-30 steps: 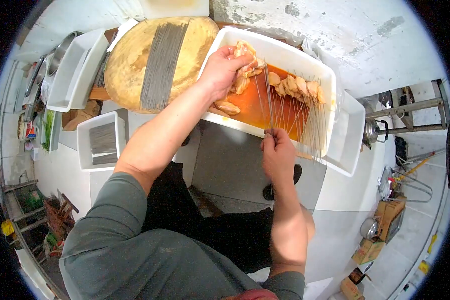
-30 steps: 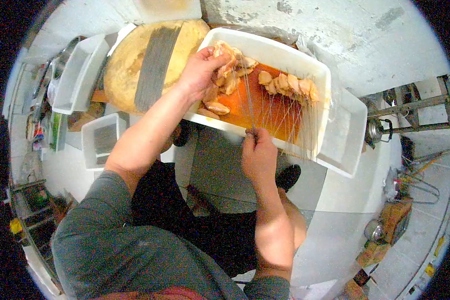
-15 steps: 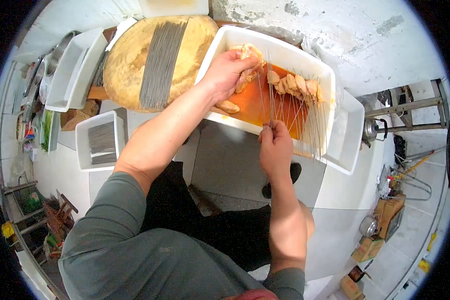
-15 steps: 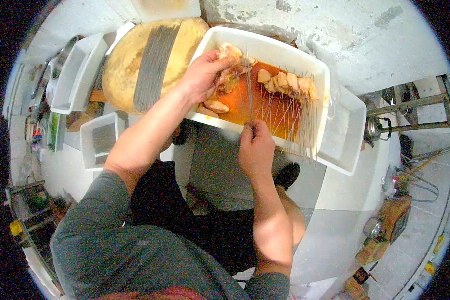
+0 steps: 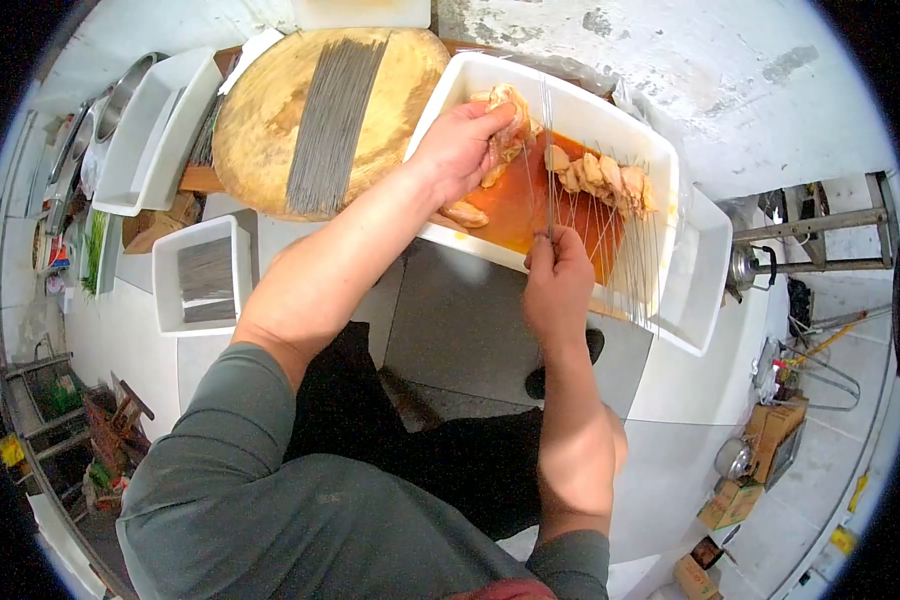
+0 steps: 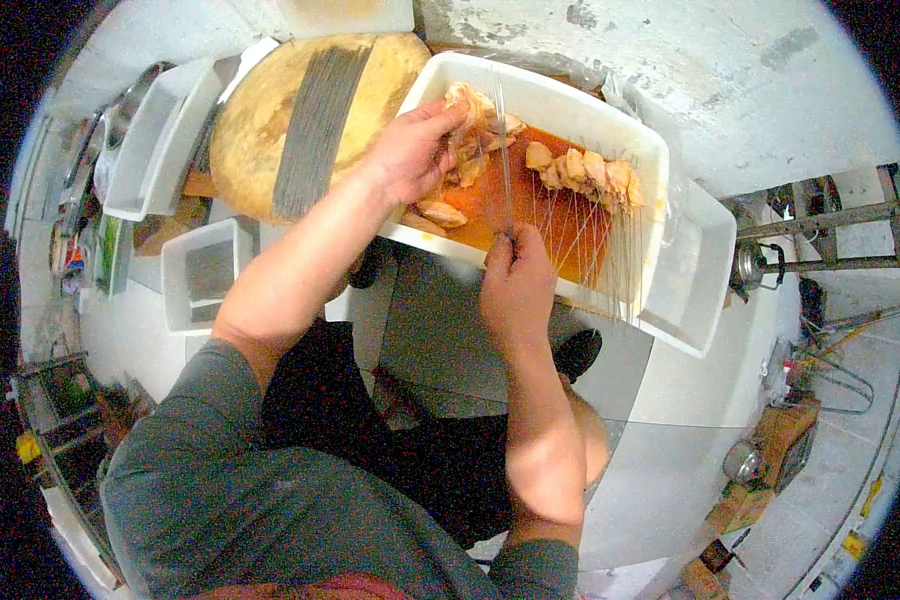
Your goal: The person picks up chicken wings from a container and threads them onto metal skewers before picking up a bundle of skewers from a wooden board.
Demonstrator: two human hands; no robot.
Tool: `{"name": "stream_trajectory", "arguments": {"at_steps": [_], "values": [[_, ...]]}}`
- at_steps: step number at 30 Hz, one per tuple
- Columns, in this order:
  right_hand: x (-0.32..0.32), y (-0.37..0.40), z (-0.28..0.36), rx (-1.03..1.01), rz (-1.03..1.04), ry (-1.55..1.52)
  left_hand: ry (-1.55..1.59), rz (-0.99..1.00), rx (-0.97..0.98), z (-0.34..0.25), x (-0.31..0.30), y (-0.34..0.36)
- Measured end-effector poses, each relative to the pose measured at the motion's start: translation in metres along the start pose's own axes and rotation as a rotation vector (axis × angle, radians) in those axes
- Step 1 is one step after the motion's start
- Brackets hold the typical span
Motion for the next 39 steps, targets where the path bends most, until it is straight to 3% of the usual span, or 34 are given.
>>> {"name": "stream_trajectory", "arguments": {"at_steps": [3, 9, 15, 18, 21, 24, 27, 30, 33, 37, 39], "values": [[-0.001, -0.001, 0.005, 0.040, 0.018, -0.042, 0.079, -0.034, -0.012, 0.001, 0.003, 0.003], [0.000, -0.006, 0.007, 0.005, 0.008, 0.008, -0.110, 0.046, -0.024, 0.003, 0.008, 0.006], [0.002, -0.015, -0.002, 0.103, 0.031, -0.164, -0.012, -0.003, -0.073, 0.031, 0.020, 0.014], [-0.002, -0.016, -0.009, 0.114, 0.032, -0.174, -0.123, 0.039, -0.023, 0.025, 0.022, 0.011], [-0.002, -0.014, -0.008, 0.106, 0.035, -0.193, -0.073, -0.036, -0.056, 0.018, 0.030, 0.027], [0.004, -0.009, -0.006, 0.172, 0.092, -0.225, -0.196, 0.006, 0.074, 0.011, 0.040, 0.031], [0.008, -0.005, -0.007, 0.208, 0.106, -0.264, -0.063, -0.031, -0.050, 0.029, 0.028, 0.024], [-0.019, -0.007, 0.007, 0.015, -0.071, -0.046, -0.064, 0.023, -0.052, 0.026, 0.022, 0.018], [-0.035, -0.006, 0.005, 0.026, -0.099, -0.022, -0.067, 0.005, -0.089, 0.022, 0.008, 0.012], [-0.007, 0.003, -0.011, 0.261, 0.201, -0.169, 0.028, -0.005, -0.004, 0.009, 0.013, 0.011], [0.005, 0.003, -0.014, 0.219, 0.230, -0.248, 0.069, -0.030, 0.015, 0.005, 0.017, 0.012]]}}
Point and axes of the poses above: each hand's wrist, its own y-axis away from the middle knuckle, its own x-axis out of the palm, z = x × y, the point moved 10 cm from there along -y, towards the middle knuckle, and after that the axes turned 4 degrees about z, right-handed, at the moved point
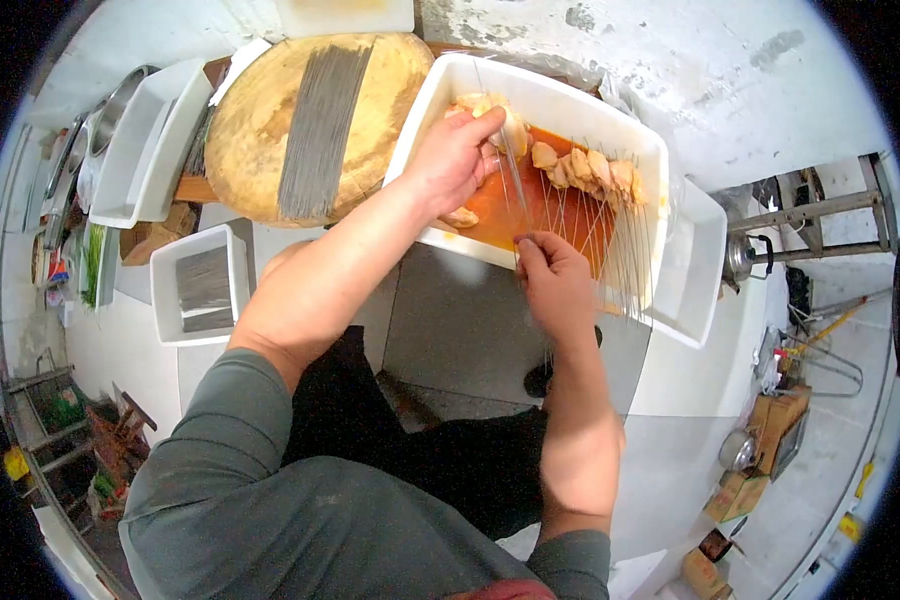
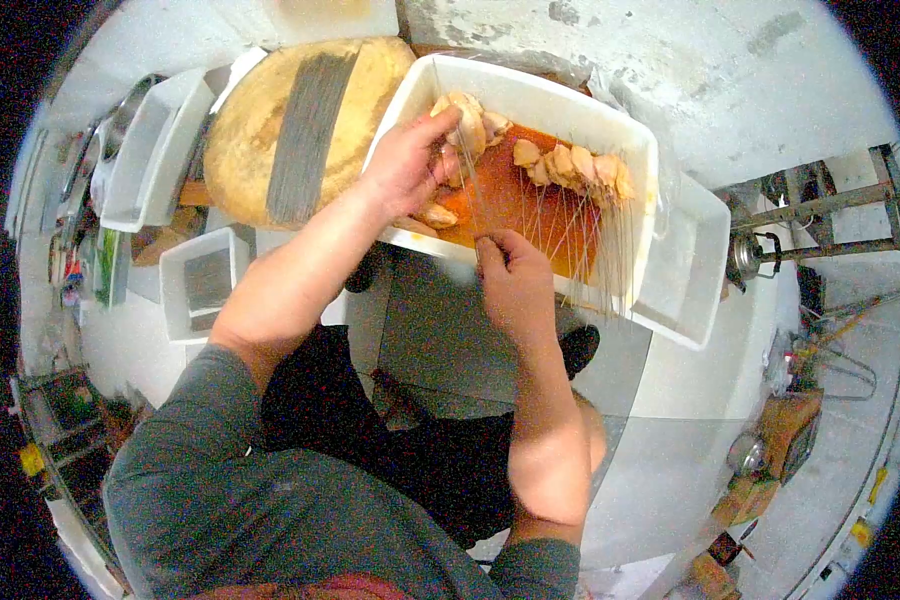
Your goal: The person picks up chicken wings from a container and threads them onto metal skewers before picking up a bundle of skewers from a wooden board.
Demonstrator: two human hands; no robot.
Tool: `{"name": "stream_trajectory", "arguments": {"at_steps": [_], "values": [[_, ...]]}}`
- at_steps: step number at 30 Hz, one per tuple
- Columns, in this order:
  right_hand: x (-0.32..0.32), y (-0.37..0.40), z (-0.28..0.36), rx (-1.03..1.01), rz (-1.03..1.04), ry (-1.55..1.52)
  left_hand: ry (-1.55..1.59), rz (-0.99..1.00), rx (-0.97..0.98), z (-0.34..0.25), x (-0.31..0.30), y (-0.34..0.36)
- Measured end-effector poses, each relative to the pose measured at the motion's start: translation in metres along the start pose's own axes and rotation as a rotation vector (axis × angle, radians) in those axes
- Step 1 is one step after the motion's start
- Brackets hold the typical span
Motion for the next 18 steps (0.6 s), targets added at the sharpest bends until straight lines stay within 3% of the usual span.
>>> {"name": "stream_trajectory", "arguments": {"at_steps": [3, 10, 18], "values": [[0.0064, -0.0015, -0.0024, 0.005, 0.041, -0.068, -0.169, 0.070, -0.004, 0.0042, -0.0028, -0.0047], [0.0104, 0.0011, -0.0015, 0.059, 0.041, -0.337, -0.155, 0.028, 0.018, 0.0006, -0.0058, -0.0050], [0.0101, 0.0015, -0.0068, 0.080, 0.027, -0.335, -0.183, 0.056, 0.017, 0.0001, -0.0032, -0.0057]]}}
Point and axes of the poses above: each hand's wrist, its own y-axis away from the middle knuckle, its own x-axis out of the palm, z = x × y, the point moved 10 cm from there along -y, towards the middle knuckle, and after that the axes turned 4 degrees about z, right-handed, at the moved point
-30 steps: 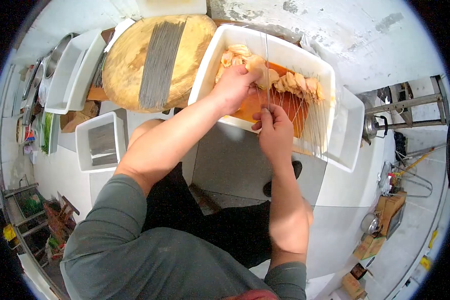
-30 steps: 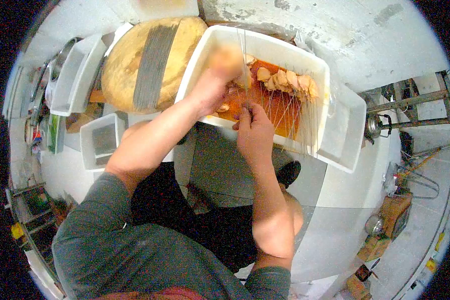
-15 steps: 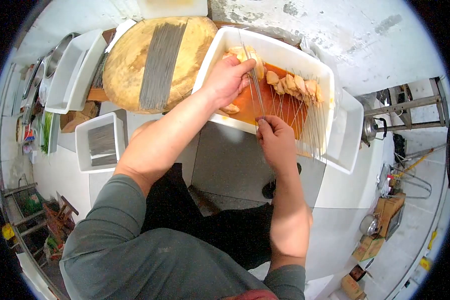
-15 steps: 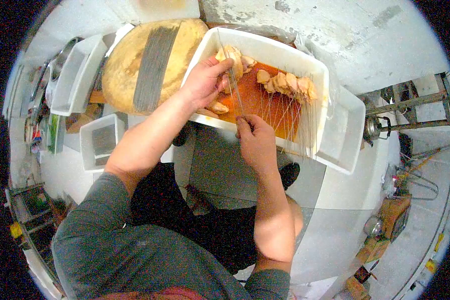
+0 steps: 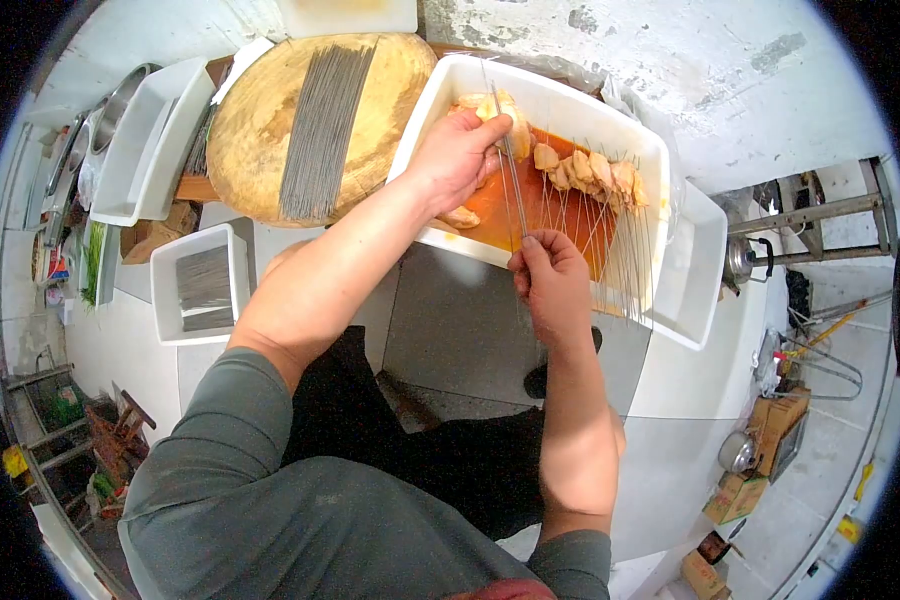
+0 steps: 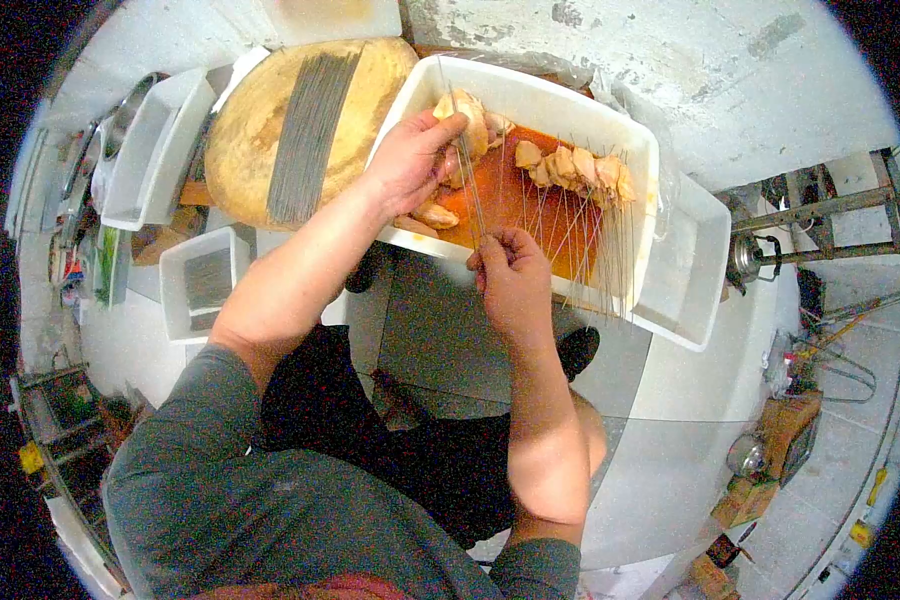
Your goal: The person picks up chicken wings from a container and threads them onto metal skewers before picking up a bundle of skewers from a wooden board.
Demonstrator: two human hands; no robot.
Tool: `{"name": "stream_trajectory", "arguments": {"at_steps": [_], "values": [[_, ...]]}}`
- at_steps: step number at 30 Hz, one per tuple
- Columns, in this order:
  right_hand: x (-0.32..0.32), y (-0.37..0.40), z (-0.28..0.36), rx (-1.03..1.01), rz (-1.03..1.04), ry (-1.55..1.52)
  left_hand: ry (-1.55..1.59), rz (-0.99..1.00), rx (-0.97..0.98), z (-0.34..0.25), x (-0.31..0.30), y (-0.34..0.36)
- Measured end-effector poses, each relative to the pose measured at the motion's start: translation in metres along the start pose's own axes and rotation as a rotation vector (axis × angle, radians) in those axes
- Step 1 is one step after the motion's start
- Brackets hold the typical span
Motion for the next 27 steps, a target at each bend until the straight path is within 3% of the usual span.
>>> {"name": "stream_trajectory", "arguments": {"at_steps": [7, 12, 15, 18, 24, 27], "values": [[-0.001, 0.003, -0.002, 0.014, -0.028, -0.076, 0.003, -0.009, -0.013, 0.001, -0.002, -0.001], [-0.004, 0.003, -0.003, -0.008, -0.025, 0.021, 0.093, -0.057, -0.015, -0.002, -0.013, 0.000], [-0.006, 0.006, -0.002, -0.009, -0.029, 0.081, 0.157, 0.015, 0.012, -0.011, -0.017, -0.004], [-0.012, 0.011, -0.002, 0.013, -0.049, 0.187, 0.158, -0.120, 0.037, -0.019, -0.023, -0.004], [-0.021, 0.016, -0.009, -0.072, -0.083, 0.192, 0.179, -0.058, 0.014, -0.024, -0.035, -0.010], [-0.024, 0.019, -0.006, -0.096, -0.084, 0.221, 0.172, -0.190, 0.090, -0.033, -0.043, -0.008]]}}
Point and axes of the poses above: each hand's wrist, its own y-axis away from the middle knuckle, its own x-axis out of the palm, z = x × y, the point moved 10 cm from there along -y, towards the middle knuckle, and after that the axes turned 4 degrees about z, right-handed, at the moved point
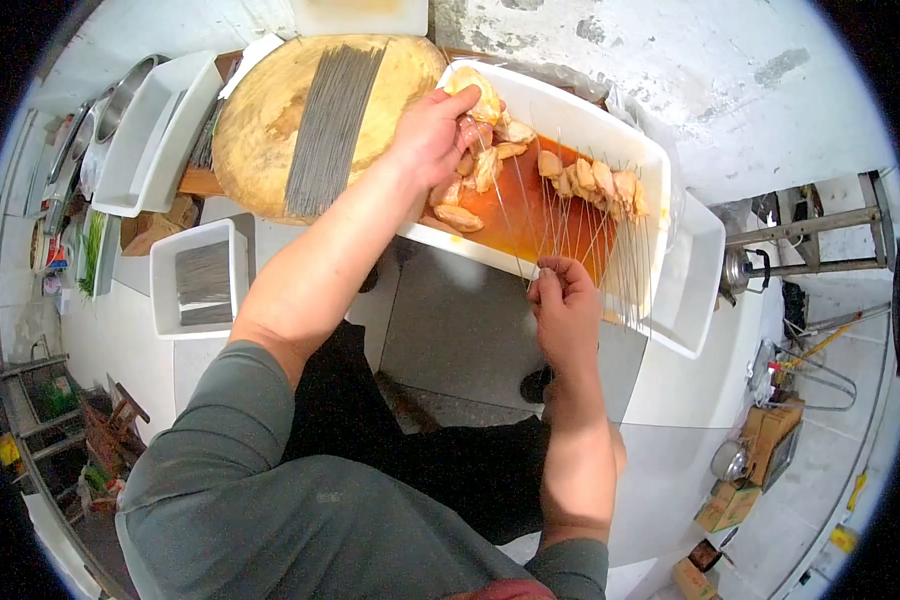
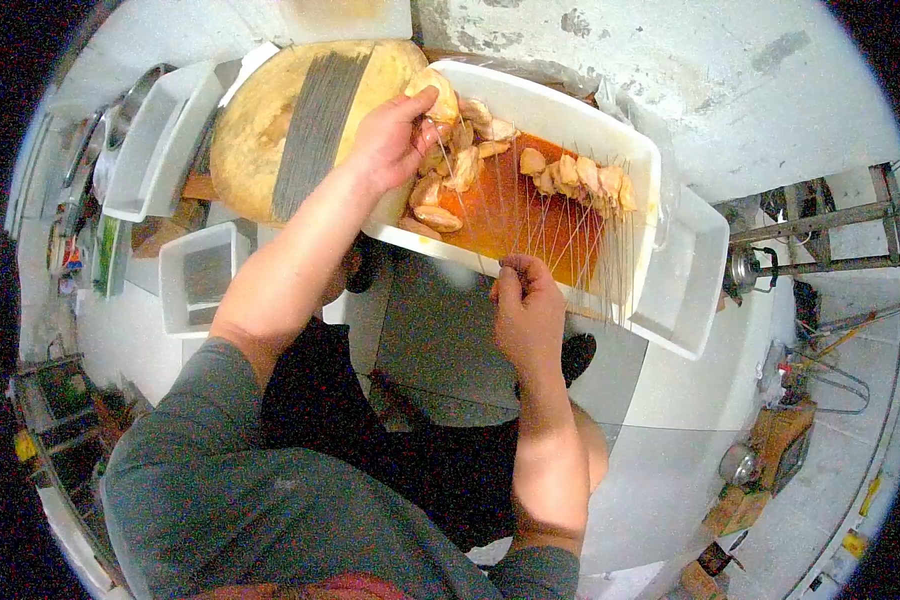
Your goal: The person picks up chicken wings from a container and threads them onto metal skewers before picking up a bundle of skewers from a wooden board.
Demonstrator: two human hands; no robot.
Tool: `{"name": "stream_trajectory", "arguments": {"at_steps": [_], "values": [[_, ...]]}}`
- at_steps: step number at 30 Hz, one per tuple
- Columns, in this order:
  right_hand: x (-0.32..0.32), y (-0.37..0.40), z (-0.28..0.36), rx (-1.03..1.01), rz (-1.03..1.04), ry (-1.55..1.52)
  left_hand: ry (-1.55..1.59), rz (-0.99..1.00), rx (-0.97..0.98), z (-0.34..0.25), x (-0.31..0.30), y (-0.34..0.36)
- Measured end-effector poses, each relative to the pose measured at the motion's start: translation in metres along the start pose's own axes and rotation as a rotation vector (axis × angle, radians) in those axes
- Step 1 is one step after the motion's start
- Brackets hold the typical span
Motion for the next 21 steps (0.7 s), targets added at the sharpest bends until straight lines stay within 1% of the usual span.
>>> {"name": "stream_trajectory", "arguments": {"at_steps": [3, 13, 19, 21], "values": [[-0.001, 0.002, 0.002, -0.011, 0.000, 0.031, 0.028, 0.034, 0.036, -0.004, 0.004, 0.000], [0.000, 0.003, 0.006, -0.064, 0.012, 0.071, -0.012, 0.141, 0.015, -0.002, 0.015, 0.001], [0.000, 0.004, 0.006, -0.025, -0.001, 0.027, -0.017, 0.157, 0.006, 0.001, 0.011, -0.004], [-0.002, 0.004, 0.006, 0.000, -0.002, 0.082, 0.000, 0.150, 0.003, 0.001, 0.012, -0.003]]}}
Point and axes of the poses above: each hand's wrist, its own y-axis away from the middle knuckle, its own x-axis out of the palm, z = x × y, the point moved 10 cm from there along -y, towards the middle knuckle, and after that the axes turned 4 degrees about z, right-handed, at the moved point
